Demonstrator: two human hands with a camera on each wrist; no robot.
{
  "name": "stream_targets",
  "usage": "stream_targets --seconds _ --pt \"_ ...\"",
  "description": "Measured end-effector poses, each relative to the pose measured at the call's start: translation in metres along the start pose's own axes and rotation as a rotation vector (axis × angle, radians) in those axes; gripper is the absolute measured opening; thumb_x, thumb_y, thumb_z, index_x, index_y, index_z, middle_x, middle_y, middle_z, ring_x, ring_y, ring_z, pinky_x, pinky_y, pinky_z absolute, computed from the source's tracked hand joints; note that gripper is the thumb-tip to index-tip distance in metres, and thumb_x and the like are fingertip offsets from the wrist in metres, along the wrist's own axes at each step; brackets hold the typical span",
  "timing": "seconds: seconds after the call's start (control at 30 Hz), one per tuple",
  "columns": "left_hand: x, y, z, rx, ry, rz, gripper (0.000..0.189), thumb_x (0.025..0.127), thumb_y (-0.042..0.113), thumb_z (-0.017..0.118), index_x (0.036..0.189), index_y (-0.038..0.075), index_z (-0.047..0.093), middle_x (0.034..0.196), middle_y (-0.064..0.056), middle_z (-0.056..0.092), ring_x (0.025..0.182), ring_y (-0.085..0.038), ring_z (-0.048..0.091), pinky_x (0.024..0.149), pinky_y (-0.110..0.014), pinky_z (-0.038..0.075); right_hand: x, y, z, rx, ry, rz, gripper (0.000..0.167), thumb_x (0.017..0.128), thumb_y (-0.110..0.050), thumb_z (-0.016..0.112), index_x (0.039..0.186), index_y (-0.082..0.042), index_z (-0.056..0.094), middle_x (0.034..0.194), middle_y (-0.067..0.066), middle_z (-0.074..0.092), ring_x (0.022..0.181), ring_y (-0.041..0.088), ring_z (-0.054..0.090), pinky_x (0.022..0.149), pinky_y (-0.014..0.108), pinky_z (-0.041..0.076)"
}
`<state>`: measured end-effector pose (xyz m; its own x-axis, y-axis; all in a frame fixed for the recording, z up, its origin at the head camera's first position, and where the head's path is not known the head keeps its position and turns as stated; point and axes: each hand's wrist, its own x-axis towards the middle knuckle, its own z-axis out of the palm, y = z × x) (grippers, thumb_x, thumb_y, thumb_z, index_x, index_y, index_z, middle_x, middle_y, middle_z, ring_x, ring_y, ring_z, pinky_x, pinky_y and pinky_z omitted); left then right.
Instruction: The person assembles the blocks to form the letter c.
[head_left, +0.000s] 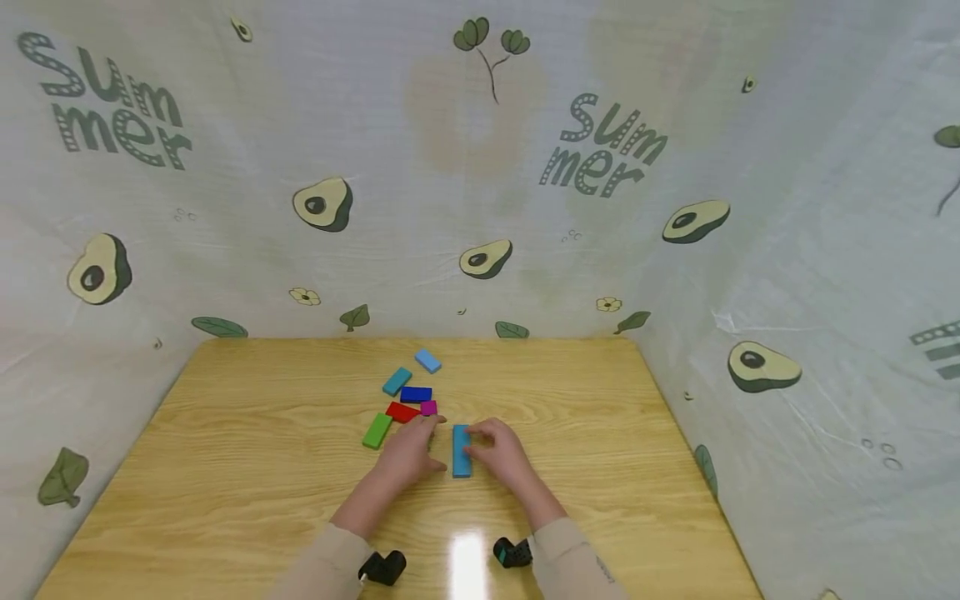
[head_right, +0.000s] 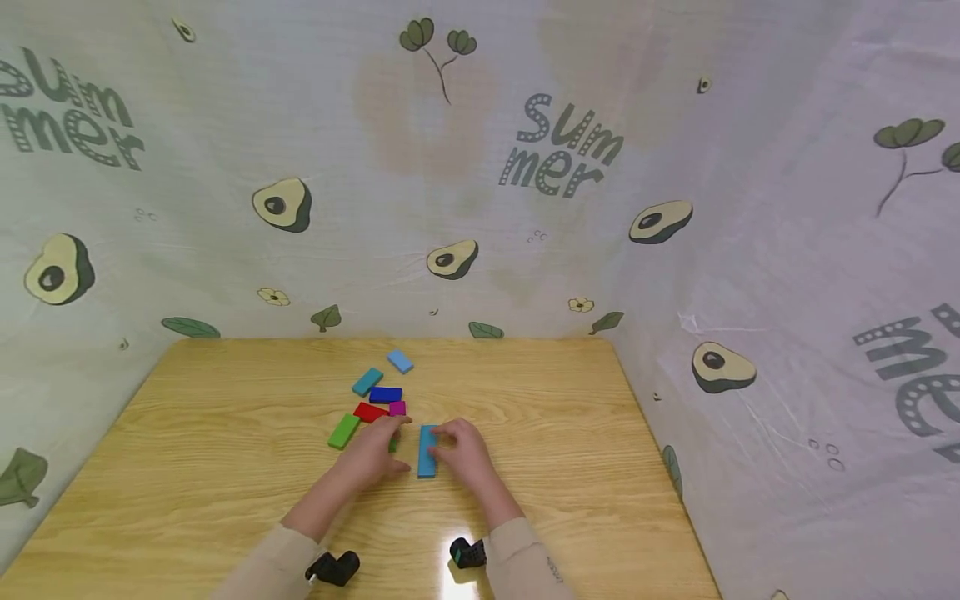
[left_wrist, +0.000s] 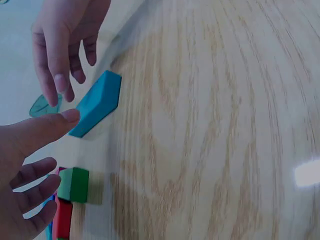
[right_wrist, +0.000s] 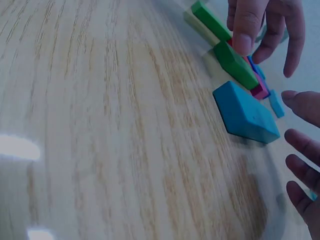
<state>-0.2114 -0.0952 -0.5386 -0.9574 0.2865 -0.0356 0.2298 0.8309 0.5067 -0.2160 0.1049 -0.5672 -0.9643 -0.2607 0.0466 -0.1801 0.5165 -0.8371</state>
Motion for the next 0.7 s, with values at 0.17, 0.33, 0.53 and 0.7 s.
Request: stream_targets --seconds 0.17,0.33,0.53,0.7 --pt "-0.005 -0.008 -0.009 0.001 0.004 -0.03 0.078 0.067 0.026 0.092 0.133 0.008 0.055 0.11 -0.009 0.059 0.099 -0.029 0.058 0.089 -0.045 0.05 0.008 -0.009 0.002 -0.002 -0.037 -0.022 0.028 0.086 -0.017 0.076 0.113 -0.009 0.072 0.11 0.004 0.063 0.106 0.028 0.057 0.091 0.047 0.046" --pt "-0.009 -0.016 -0.014 0.002 0.011 -0.038 0.079 0.068 0.025 0.091 0.135 0.006 0.053 0.101 -0.006 0.058 0.091 -0.023 0.057 0.084 -0.041 0.051 0.016 -0.016 0.005 -0.019 -0.071 -0.056 0.029 0.087 -0.014 0.075 0.115 -0.007 0.071 0.109 0.005 0.063 0.105 0.027 0.057 0.091 0.044 0.046" --pt "-0.015 -0.028 -0.018 0.012 0.053 -0.059 0.078 0.068 0.026 0.091 0.134 0.008 0.055 0.107 -0.007 0.061 0.096 -0.024 0.059 0.083 -0.043 0.052 0.025 -0.027 0.012 -0.075 -0.123 -0.093 0.033 0.086 -0.015 0.076 0.117 -0.005 0.07 0.111 0.007 0.063 0.104 0.027 0.058 0.089 0.042 0.048" --pt "-0.021 -0.039 -0.024 0.028 0.076 -0.081 0.073 0.067 0.027 0.091 0.129 0.009 0.057 0.101 -0.005 0.062 0.089 -0.023 0.06 0.076 -0.042 0.052 0.033 -0.033 0.02 -0.144 -0.157 -0.099 0.034 0.086 -0.018 0.077 0.117 -0.007 0.07 0.112 0.007 0.063 0.103 0.027 0.057 0.088 0.041 0.048"
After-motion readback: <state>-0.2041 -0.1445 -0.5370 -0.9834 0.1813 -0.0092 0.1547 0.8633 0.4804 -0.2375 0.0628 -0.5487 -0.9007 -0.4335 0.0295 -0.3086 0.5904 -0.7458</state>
